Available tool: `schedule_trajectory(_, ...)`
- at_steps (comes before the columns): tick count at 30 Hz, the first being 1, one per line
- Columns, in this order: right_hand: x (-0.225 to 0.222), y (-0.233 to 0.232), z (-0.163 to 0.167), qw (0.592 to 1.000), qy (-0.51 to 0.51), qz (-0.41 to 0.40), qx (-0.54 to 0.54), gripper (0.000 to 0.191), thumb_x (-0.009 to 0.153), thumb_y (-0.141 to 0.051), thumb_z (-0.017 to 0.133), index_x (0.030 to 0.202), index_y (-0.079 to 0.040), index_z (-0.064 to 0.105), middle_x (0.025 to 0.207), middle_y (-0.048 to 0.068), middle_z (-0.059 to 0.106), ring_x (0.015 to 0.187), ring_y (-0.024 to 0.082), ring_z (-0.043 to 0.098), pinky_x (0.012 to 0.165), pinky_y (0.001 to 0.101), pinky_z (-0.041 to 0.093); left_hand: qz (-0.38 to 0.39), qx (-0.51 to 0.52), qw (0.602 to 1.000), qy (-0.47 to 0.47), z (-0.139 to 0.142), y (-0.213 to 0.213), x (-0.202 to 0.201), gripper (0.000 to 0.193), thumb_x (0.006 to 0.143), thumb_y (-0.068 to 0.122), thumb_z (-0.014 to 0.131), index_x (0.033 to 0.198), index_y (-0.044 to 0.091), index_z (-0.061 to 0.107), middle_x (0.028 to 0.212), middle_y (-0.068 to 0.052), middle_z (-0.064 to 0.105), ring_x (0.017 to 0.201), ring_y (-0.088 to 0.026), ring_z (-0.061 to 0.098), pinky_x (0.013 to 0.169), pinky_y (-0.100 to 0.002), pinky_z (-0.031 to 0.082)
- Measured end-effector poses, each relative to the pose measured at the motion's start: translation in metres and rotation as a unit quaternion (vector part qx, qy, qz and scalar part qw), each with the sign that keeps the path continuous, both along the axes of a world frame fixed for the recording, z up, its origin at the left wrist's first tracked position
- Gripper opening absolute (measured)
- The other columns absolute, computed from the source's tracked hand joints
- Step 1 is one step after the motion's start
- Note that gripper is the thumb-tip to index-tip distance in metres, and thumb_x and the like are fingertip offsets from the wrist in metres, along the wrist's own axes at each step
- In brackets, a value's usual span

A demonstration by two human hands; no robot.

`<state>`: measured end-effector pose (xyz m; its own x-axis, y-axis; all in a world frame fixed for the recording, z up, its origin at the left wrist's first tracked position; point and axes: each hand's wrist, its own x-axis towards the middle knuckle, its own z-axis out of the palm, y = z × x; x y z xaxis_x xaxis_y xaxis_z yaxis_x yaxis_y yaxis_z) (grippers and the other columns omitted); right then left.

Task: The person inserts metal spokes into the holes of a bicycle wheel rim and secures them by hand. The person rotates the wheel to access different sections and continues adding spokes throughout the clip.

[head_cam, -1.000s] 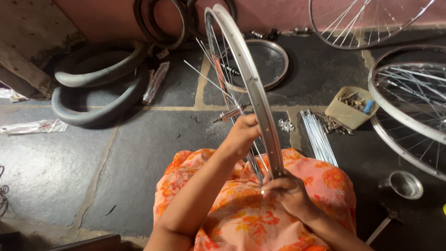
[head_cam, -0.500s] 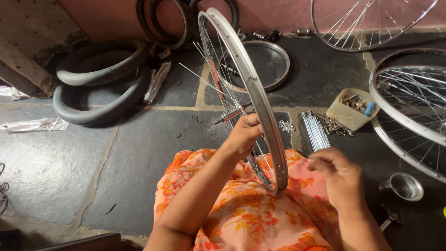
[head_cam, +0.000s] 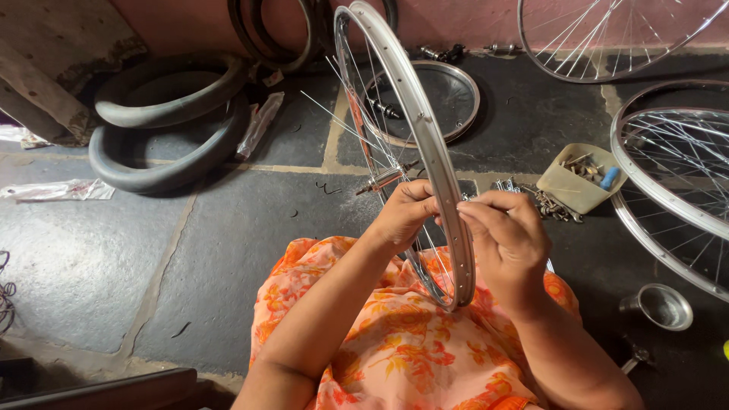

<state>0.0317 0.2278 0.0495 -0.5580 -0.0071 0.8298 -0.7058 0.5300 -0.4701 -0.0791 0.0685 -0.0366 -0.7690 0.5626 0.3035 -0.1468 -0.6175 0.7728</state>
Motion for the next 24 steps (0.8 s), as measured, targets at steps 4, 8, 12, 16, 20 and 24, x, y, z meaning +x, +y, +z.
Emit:
schedule_trajectory(4,-0.005,-0.007,0.005,0.998,0.01,-0.041,0.038,0.02,0.096,0.004,0.074,0.114,-0.006,0.072,0.119,0.01,0.058,0.098,0.019,0.063,0.084,0.0298,0.056,0.0,0.0,1.0,-0.002,0.0,0.002,-0.002,0.02,0.094,0.017,0.079,0.104,0.001,0.074,0.095,-0.006,0.073,0.082,-0.013,0.063,0.077,-0.028,0.052)
schedule_trajectory(8,-0.007,-0.009,0.01,0.992,0.022,-0.072,0.099,0.024,0.091,0.007,0.075,0.113,-0.004,0.071,0.119,0.011,0.06,0.098,0.023,0.063,0.086,0.034,0.055,-0.005,0.013,1.0,-0.007,-0.002,0.004,-0.003,0.02,0.094,0.016,0.08,0.107,0.001,0.074,0.095,-0.006,0.072,0.082,-0.012,0.062,0.077,-0.028,0.052)
schedule_trajectory(12,-0.007,-0.011,0.016,0.981,0.024,-0.106,0.16,0.027,0.086,0.009,0.074,0.111,-0.001,0.07,0.118,0.009,0.063,0.101,0.026,0.065,0.089,0.0376,0.054,0.001,0.007,1.0,-0.012,-0.006,0.006,-0.005,0.02,0.095,0.015,0.079,0.108,0.001,0.074,0.095,-0.006,0.072,0.083,-0.012,0.063,0.079,-0.028,0.053)
schedule_trajectory(16,-0.007,-0.013,0.02,0.981,0.022,-0.114,0.155,0.024,0.087,0.007,0.075,0.109,-0.001,0.07,0.117,0.009,0.065,0.1,0.027,0.065,0.088,0.0382,0.054,0.009,-0.004,1.0,-0.009,-0.006,0.008,-0.007,0.019,0.096,0.015,0.078,0.109,0.001,0.074,0.096,-0.005,0.072,0.085,-0.012,0.064,0.079,-0.027,0.053)
schedule_trajectory(20,-0.006,-0.013,0.021,0.985,0.022,-0.108,0.13,0.021,0.088,0.005,0.076,0.107,-0.002,0.07,0.116,0.008,0.067,0.099,0.027,0.066,0.087,0.037,0.055,0.004,-0.011,1.0,-0.011,-0.004,0.007,-0.005,0.021,0.097,0.015,0.076,0.111,0.001,0.074,0.097,-0.004,0.072,0.085,-0.011,0.064,0.08,-0.027,0.053)
schedule_trajectory(24,-0.006,-0.014,0.016,0.979,0.038,-0.126,0.155,0.022,0.088,0.006,0.075,0.107,-0.002,0.07,0.115,0.009,0.067,0.101,0.029,0.067,0.089,0.0393,0.054,0.005,-0.015,1.0,-0.009,-0.006,0.007,-0.005,0.022,0.096,0.016,0.075,0.112,0.001,0.074,0.096,-0.003,0.072,0.085,-0.011,0.064,0.079,-0.027,0.053)
